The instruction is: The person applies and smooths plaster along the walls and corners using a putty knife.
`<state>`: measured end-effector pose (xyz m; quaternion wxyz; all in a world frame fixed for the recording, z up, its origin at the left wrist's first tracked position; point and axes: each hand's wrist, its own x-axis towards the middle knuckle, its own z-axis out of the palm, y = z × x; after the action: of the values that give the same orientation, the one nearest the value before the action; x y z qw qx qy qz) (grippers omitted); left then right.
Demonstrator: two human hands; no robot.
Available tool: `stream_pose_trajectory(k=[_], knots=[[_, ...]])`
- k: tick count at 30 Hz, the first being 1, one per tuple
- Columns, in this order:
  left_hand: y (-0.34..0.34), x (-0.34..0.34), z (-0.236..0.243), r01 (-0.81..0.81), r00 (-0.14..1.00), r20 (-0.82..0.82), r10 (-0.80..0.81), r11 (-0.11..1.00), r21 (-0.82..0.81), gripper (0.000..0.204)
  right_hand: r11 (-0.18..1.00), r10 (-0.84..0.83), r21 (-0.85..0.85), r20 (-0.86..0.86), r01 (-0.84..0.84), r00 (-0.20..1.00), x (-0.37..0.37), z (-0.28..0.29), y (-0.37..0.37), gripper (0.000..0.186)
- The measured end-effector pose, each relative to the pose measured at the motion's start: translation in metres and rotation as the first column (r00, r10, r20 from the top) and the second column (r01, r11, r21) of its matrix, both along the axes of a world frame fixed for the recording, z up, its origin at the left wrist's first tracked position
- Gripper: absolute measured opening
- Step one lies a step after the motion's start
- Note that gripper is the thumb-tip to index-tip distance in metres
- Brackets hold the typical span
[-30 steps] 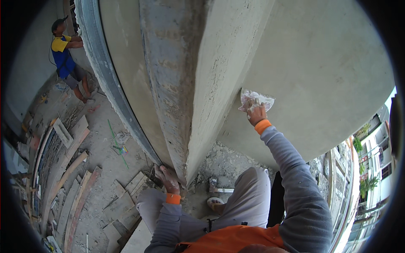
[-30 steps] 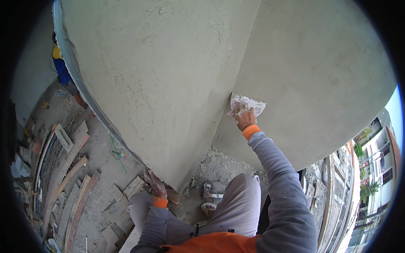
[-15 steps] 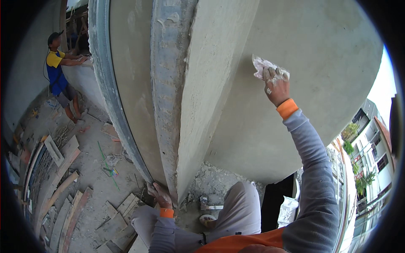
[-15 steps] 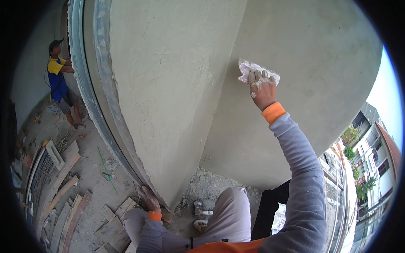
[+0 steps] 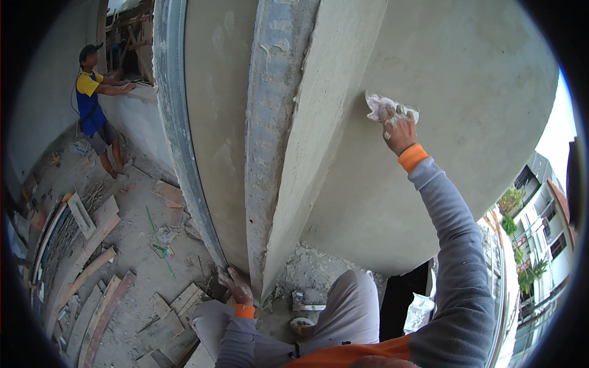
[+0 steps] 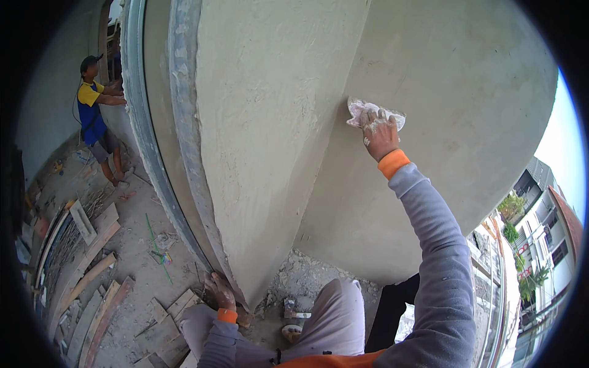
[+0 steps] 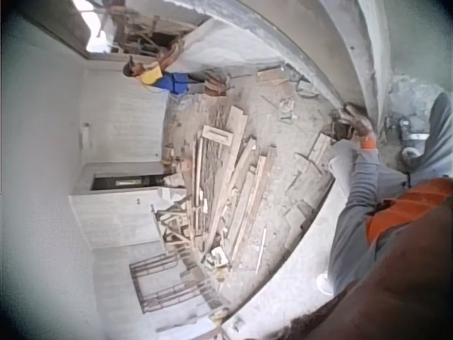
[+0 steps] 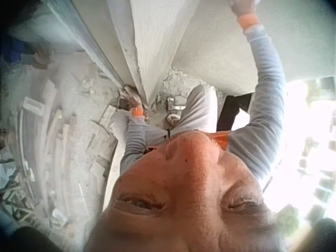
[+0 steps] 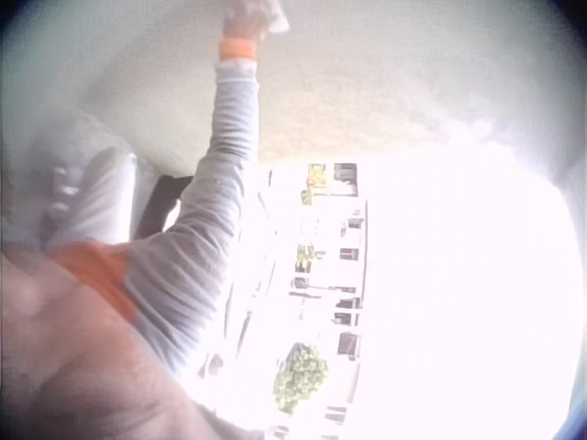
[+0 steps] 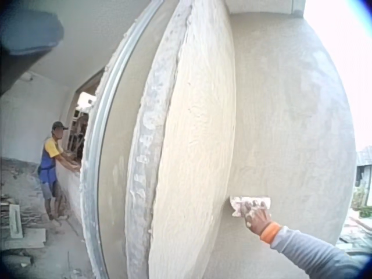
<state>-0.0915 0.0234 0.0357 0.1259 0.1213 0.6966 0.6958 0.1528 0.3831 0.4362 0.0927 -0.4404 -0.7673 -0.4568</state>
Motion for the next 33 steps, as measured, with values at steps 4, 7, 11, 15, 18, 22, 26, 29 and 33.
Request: stream_pose_trajectory(k=[4,7,11,15,18,22,26,29,33], knots=[[0.000,0.002,0.003,0.013,1.000,0.000,-0.013,0.997,-0.072,0.058,0.967,0.011,0.253,-0.114,0.019,0.993,0.008,0.095,0.021,0.049],[-0.001,0.001,0.007,0.006,1.000,0.012,-0.005,0.996,-0.090,0.059,0.955,-0.038,0.288,-0.111,0.069,0.993,-0.012,0.131,0.015,0.044],[0.005,0.003,0.002,-0.061,0.997,-0.045,0.059,0.998,-0.033,0.060,0.995,-0.072,0.063,-0.139,0.081,0.988,-0.026,0.132,0.016,0.034],[0.003,0.004,0.011,-0.017,1.000,-0.018,0.016,0.993,-0.113,0.062,0.995,-0.053,-0.094,-0.097,0.044,0.994,-0.027,0.090,0.017,0.028],[0.000,0.003,0.005,-0.022,1.000,0.010,0.023,0.999,-0.048,0.064,0.991,0.105,-0.076,-0.051,-0.108,0.993,-0.030,0.064,0.007,0.031],[0.002,0.000,0.003,-0.001,1.000,0.017,0.002,1.000,-0.008,0.059,0.983,0.151,0.118,-0.108,-0.138,0.983,-0.013,0.086,0.009,0.035],[0.000,0.002,0.006,-0.004,1.000,-0.019,0.003,0.999,-0.044,0.060,0.955,0.080,0.294,-0.112,-0.044,0.991,-0.010,0.159,0.004,0.035],[0.001,0.005,0.011,-0.037,0.997,-0.074,0.030,0.995,-0.091,0.065,0.973,-0.001,0.228,-0.136,0.032,0.991,-0.011,0.180,0.021,0.034],[0.001,0.002,0.000,-0.048,0.997,-0.062,0.043,0.995,-0.093,0.064,0.993,0.054,0.112,-0.096,-0.043,0.994,-0.026,0.131,0.033,0.030]])
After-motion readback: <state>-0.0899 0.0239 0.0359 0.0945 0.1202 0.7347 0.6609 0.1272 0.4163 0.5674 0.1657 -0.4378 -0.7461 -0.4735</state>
